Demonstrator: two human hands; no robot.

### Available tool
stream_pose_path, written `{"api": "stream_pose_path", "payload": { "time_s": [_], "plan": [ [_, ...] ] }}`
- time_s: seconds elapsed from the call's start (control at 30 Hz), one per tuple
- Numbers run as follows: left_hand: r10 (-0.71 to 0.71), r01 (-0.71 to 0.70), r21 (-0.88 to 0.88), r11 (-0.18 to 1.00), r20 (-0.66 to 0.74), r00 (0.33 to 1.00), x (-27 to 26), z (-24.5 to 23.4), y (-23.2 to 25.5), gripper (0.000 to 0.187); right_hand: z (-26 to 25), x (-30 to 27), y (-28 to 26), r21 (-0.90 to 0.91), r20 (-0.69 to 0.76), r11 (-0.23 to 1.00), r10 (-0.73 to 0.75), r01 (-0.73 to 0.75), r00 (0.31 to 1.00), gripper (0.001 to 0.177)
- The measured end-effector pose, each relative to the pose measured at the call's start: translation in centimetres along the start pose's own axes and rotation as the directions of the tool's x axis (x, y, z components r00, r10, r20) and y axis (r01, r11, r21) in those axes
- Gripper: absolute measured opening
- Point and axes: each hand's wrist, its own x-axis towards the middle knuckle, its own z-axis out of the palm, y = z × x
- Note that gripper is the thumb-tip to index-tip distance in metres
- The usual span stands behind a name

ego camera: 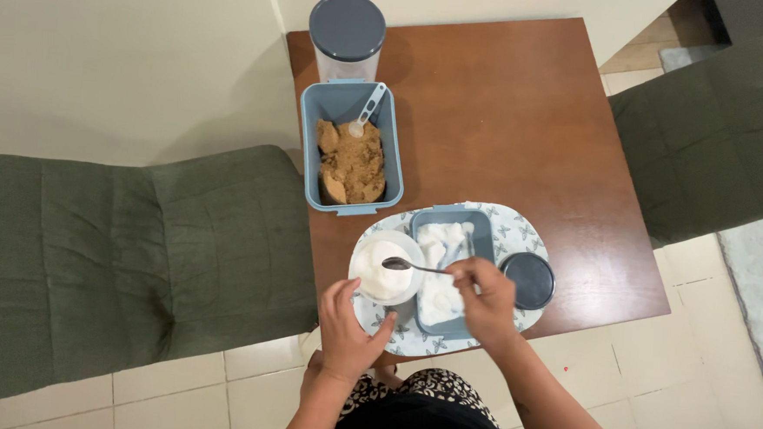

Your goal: The person scoops a white powdery substance from a small white bowl into a rectangular blue container using a spoon. They repeat this action multiple times, gradually filling the container.

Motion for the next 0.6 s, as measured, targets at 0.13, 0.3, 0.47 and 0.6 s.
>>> {"api": "stream_pose_path", "payload": {
  "time_s": [0.13, 0.3, 0.47, 0.6],
  "plan": [
    [0.064, -0.063, -0.041, 0.997, 0.013, 0.998, -1.0, 0.3, 0.5, 0.062, -2.1, -0.3, 3.4, 0.578, -0.086, 0.768, 0.393, -0.276, 0.916, 0.018],
    [0.202, -0.177, -0.154, 0.972, 0.164, 0.965, -2.5, 1.5, 0.7, 0.024, -5.2, -1.6, 8.2, 0.743, -0.167, 0.609, 0.572, -0.279, 0.803, 0.018],
    [-0.020, 0.077, -0.063, 0.995, 0.629, 0.777, -3.4, 3.3, 0.8, 0.022, -5.2, -4.0, 13.6, 0.484, -0.233, 0.767, 0.578, -0.422, 0.782, 0.020],
    [-0.072, 0.093, 0.004, 0.996, 0.671, 0.738, -3.9, 4.5, 0.7, 0.032, -4.6, -6.3, 16.8, 0.466, -0.254, 0.812, 0.504, -0.352, 0.826, 0.020]
  ]
}}
